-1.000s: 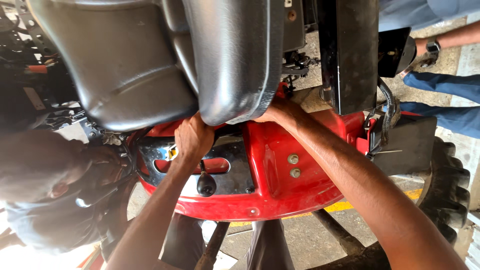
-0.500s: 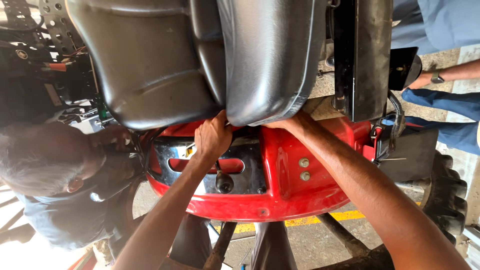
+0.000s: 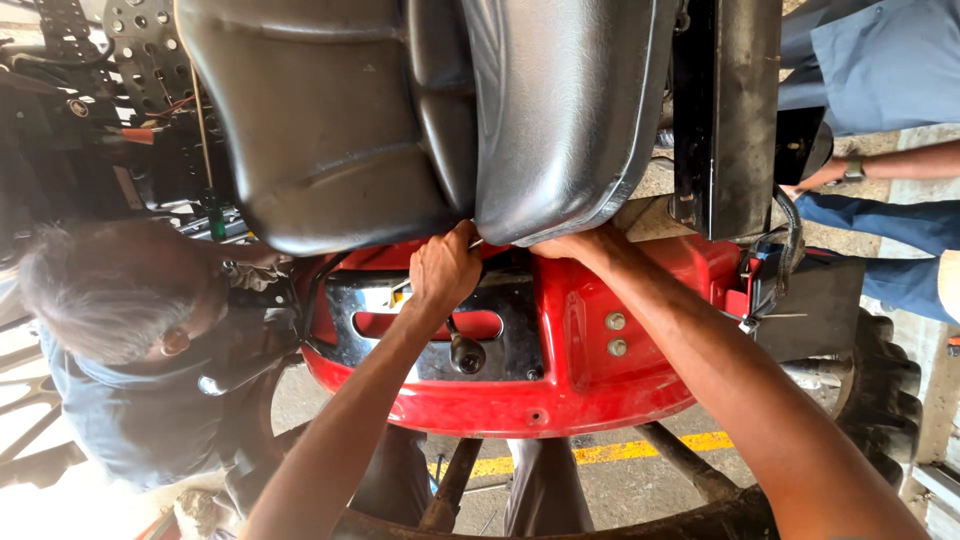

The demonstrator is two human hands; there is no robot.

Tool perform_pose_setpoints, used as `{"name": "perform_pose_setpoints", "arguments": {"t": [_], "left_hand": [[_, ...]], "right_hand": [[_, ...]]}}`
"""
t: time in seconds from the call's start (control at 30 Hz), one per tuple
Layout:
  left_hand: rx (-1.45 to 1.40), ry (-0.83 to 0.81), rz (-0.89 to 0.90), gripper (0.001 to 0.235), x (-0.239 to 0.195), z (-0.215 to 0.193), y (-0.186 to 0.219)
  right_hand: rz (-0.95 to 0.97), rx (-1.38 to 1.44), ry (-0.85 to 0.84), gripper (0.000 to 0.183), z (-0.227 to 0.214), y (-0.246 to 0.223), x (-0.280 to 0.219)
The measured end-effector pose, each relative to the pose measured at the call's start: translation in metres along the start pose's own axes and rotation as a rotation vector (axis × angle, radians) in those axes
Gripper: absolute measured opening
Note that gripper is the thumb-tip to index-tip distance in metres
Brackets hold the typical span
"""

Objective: The person works on the rear body of a red tractor, using a wrench to tighten bolts on a metal panel and adjusting a lever.

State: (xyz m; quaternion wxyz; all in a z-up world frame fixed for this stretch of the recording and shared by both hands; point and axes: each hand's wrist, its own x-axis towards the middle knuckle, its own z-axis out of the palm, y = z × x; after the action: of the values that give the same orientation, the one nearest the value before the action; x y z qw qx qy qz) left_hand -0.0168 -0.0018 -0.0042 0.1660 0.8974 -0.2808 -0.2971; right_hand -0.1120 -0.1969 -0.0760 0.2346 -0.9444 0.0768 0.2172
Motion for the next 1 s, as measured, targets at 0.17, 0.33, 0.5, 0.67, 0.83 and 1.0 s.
{"name": "perform_pose_setpoints", "arguments": {"t": [0.17,0.33,0.5,0.67,0.83,1.0], "left_hand": [[0.001,-0.022,-0.008,0.035,0.001,0.002,-0.001],[-0.006,-0.029,0.009,0.034,0.000,-0.001,0.000],[-0.025,-0.058,0.000,0.039,0.000,-0.003,0.001],[-0.016,-0.074,-0.013,0.037,0.001,-0.003,0.000],[-0.016,-0.052,0.009,0.034,-0.002,-0.004,0.001],[-0.024,-0.055,-0.006,0.031,-0.001,-0.004,0.001]], "right_hand": [[0.022,-0.021,0.014,0.038,-0.006,-0.006,0.000],[0.020,-0.067,0.010,0.039,-0.008,0.004,0.005],[0.019,-0.107,-0.003,0.039,-0.004,0.014,0.005],[0.010,-0.134,-0.007,0.040,0.003,0.016,0.003],[-0.002,-0.172,-0.016,0.041,0.005,0.016,0.004],[-0.004,-0.195,-0.045,0.042,-0.008,0.002,0.002]]}}
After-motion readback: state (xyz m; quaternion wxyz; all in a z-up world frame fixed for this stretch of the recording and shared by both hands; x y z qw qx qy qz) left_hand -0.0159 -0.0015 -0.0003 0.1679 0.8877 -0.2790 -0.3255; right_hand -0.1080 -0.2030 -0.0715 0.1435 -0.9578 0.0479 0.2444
